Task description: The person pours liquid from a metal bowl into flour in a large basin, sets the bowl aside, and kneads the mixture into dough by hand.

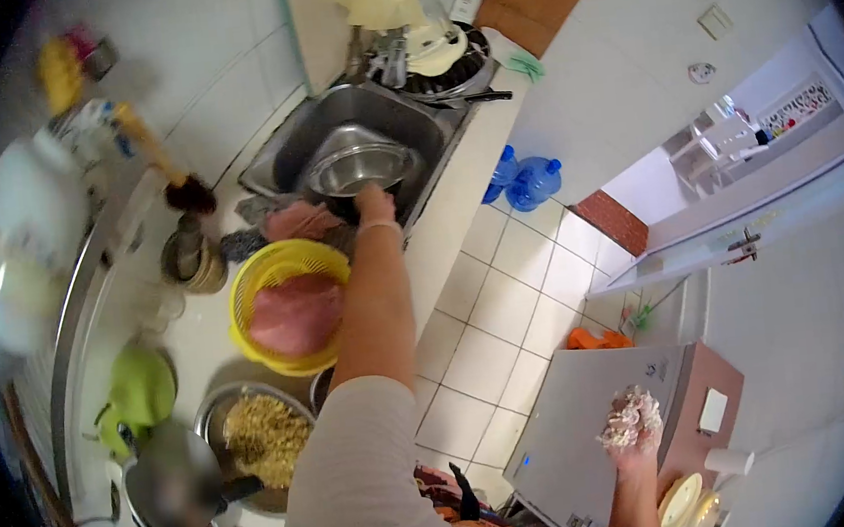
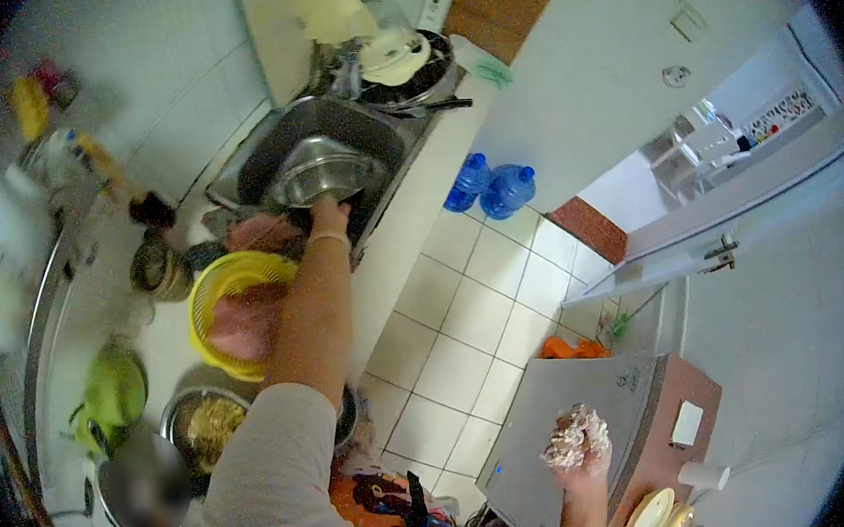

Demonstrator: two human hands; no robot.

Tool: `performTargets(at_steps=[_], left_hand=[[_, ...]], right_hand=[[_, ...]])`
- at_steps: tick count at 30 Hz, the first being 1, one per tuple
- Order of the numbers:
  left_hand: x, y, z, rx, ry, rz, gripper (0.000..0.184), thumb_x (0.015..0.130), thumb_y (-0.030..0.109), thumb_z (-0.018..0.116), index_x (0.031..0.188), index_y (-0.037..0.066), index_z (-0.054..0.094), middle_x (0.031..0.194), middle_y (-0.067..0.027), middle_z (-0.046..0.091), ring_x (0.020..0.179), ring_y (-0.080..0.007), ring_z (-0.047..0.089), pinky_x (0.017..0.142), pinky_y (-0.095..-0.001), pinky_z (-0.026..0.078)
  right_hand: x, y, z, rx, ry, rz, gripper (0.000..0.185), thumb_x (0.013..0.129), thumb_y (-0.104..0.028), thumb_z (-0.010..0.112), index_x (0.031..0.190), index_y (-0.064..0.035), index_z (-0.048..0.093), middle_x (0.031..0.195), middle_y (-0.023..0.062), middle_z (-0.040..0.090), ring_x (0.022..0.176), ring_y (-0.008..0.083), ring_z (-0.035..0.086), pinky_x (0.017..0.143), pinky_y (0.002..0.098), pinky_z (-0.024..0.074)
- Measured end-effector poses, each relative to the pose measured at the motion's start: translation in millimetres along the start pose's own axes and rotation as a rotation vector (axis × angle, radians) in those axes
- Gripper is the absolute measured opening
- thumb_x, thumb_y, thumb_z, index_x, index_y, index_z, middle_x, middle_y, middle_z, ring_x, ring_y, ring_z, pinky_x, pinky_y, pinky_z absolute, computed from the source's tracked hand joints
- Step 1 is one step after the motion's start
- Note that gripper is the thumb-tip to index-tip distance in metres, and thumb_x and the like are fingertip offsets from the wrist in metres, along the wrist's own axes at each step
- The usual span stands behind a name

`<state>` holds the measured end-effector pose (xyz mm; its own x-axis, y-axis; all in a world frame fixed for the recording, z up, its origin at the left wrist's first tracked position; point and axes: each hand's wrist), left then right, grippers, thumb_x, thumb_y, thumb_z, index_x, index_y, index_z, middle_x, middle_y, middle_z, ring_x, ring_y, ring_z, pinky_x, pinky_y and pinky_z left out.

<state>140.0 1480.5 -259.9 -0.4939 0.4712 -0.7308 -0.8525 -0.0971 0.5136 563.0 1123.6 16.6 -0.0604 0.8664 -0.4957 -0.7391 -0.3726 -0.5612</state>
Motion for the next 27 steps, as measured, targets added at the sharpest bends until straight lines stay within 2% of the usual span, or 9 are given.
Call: performTargets(at_steps=[2,6,8,11,16,19,24,26,27], left_hand=[[-25.5,4.6,-4.4,-0.117,-0.133,-0.026,0.033,0.082,0.028,0.050,0.111,0.013,0.050,0.089,-0.0088,0.051,0.071,-0.0227,0.049,0.057,-0.0333,0.042],[-210.8,23.9,-71.2,-0.221,-0.494,-0.141,0.042,0.083,0.012,0.053,0.120,-0.001,0.037,0.104,-0.0161,0.047,0.095,-0.0284,0.051,0.085,-0.0371,0.044],[-322.6,43.1,-132.9,-0.314,-0.759,-0.179,0.038,0.084,0.011,0.053,0.116,-0.004,0.038,0.109,-0.0185,0.045,0.103,-0.0295,0.049,0.089,-0.0389,0.044],[-463.0,56.6,-264.5,-0.178,-0.948,-0.101,0.027,0.085,0.012,0.052,0.109,0.001,0.045,0.102,-0.0131,0.051,0.098,-0.0240,0.052,0.085,-0.0342,0.045],[-586.0,31.6,-504.3,-0.026,-0.669,-0.076,0.013,0.086,0.011,0.052,0.098,0.006,0.052,0.085,-0.0047,0.057,0.075,-0.0157,0.056,0.068,-0.0271,0.047],[-625.8,43.9,-608.9,-0.165,-0.255,0.065,0.008,0.086,0.010,0.051,0.093,0.005,0.052,0.078,-0.0041,0.056,0.070,-0.0153,0.055,0.062,-0.0262,0.046],[-701.1,57.5,-751.5,-0.400,-0.045,0.409,0.008,0.087,0.014,0.051,0.088,0.006,0.053,0.075,-0.0024,0.055,0.066,-0.0126,0.055,0.059,-0.0251,0.046],[-720.1,58.1,-785.9,-0.495,0.059,0.503,0.009,0.087,0.016,0.052,0.083,0.008,0.052,0.071,-0.0006,0.055,0.063,-0.0108,0.054,0.056,-0.0247,0.045],[-728.0,56.5,-809.4,-0.534,0.103,0.550,0.010,0.087,0.017,0.053,0.081,0.009,0.051,0.067,0.0009,0.054,0.060,-0.0097,0.052,0.053,-0.0239,0.044]], right_hand=[[-6.1,-0.2,2.6,0.046,0.050,0.028,0.017,0.085,-0.028,0.051,0.088,-0.0113,0.056,0.080,0.0031,0.056,0.053,0.0127,0.047,0.044,0.0273,0.0413],[-46.1,12.9,6.6,0.019,-0.364,0.191,0.024,0.089,-0.029,0.042,0.102,-0.0134,0.053,0.091,0.0022,0.055,0.060,0.0116,0.048,0.050,0.0269,0.0456],[-50.5,24.7,1.1,0.076,-0.533,0.275,0.024,0.089,-0.030,0.040,0.102,-0.0140,0.052,0.087,0.0023,0.054,0.059,0.0112,0.047,0.051,0.0272,0.0450],[-85.8,50.4,18.1,-0.022,-0.568,0.421,0.012,0.086,-0.022,0.046,0.081,-0.0119,0.049,0.073,0.0009,0.048,0.054,0.0104,0.042,0.042,0.0212,0.0344],[-158.0,127.6,16.6,-0.062,-0.728,0.833,0.011,0.083,-0.019,0.050,0.075,-0.0125,0.048,0.068,-0.0011,0.044,0.053,0.0093,0.041,0.040,0.0205,0.0337],[-205.2,196.0,25.0,-0.212,-0.656,0.941,0.011,0.085,-0.019,0.049,0.076,-0.0125,0.049,0.068,-0.0009,0.045,0.054,0.0112,0.044,0.042,0.0248,0.0394],[-309.2,294.0,51.3,-0.558,-0.690,1.059,0.013,0.087,-0.020,0.046,0.081,-0.0098,0.051,0.069,0.0020,0.048,0.053,0.0146,0.045,0.043,0.0274,0.0408],[-320.0,338.1,56.7,-0.278,-0.851,1.559,0.012,0.087,-0.019,0.045,0.085,-0.0090,0.052,0.071,0.0028,0.050,0.055,0.0155,0.046,0.043,0.0272,0.0398],[-347.3,354.7,61.3,-0.480,-0.913,1.437,0.012,0.088,-0.021,0.046,0.082,-0.0111,0.050,0.071,0.0001,0.050,0.054,0.0124,0.047,0.044,0.0262,0.0401]])
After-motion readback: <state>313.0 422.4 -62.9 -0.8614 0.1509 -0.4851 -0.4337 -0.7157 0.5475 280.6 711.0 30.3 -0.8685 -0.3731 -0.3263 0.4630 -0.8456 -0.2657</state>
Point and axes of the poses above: each hand's wrist, its own x-axis towards the middle knuckle, its own z-axis out of the palm, y = z × x
